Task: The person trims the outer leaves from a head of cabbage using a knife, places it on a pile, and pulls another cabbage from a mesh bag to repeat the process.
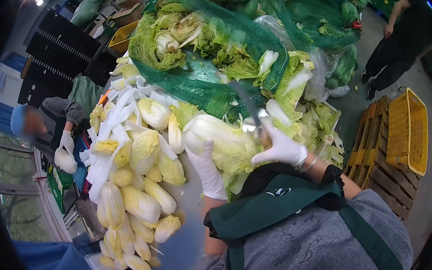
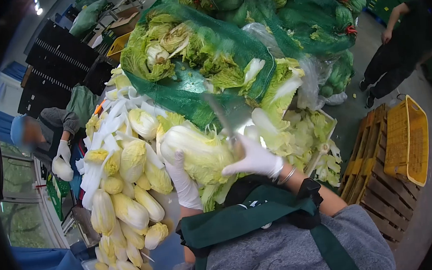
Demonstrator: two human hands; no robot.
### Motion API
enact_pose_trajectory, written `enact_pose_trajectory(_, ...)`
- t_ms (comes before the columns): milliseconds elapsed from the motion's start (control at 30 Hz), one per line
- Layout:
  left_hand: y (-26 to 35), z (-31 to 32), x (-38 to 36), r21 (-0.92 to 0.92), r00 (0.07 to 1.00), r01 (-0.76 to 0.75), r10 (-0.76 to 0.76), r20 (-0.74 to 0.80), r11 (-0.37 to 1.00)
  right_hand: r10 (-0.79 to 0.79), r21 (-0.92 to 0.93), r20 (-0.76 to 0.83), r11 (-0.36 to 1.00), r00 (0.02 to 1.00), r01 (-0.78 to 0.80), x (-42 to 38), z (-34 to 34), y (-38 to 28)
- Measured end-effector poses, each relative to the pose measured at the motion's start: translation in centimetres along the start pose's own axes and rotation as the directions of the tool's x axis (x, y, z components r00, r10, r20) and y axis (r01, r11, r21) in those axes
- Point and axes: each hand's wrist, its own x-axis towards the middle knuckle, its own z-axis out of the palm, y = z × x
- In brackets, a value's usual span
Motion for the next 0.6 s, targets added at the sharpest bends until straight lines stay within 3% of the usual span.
enact_pose_trajectory(67,-0.5,-0.4,0.0,0.11,0.995,-0.088,0.093,-0.038,0.99,0.044,-0.256,-0.029,0.965,0.999,-0.05,-0.2,1.6,0.1)
enact_pose_trajectory(200,-0.3,-1.1,-0.2,0.167,0.98,-0.195,0.198,-0.004,0.966,0.103,-0.332,-0.025,0.937,0.994,-0.105,-0.5,0.1,-1.5)
enact_pose_trajectory(300,0.9,-1.5,0.1,0.296,0.983,-0.183,0.173,0.061,0.938,0.106,-0.402,-0.025,0.909,0.994,-0.107,-0.9,-3.7,-4.1)
enact_pose_trajectory(400,2.9,-1.7,0.1,0.51,0.981,-0.084,-0.019,0.192,0.856,0.117,-0.421,0.071,0.904,0.991,-0.077,-0.4,-7.6,-6.3)
enact_pose_trajectory(500,2.6,-3.4,0.8,0.461,0.889,0.105,-0.291,0.353,0.881,0.129,-0.463,0.149,0.885,0.981,-0.046,0.1,-11.5,-6.7)
enact_pose_trajectory(567,3.0,-5.5,1.3,0.368,0.808,0.187,-0.355,0.469,0.911,0.173,-0.42,0.177,0.903,0.969,-0.084,0.3,-14.6,-6.0)
enact_pose_trajectory(600,3.1,-6.1,1.2,0.321,0.763,0.23,-0.375,0.527,0.919,0.29,-0.302,0.121,0.922,0.949,-0.243,-0.4,-16.2,-5.6)
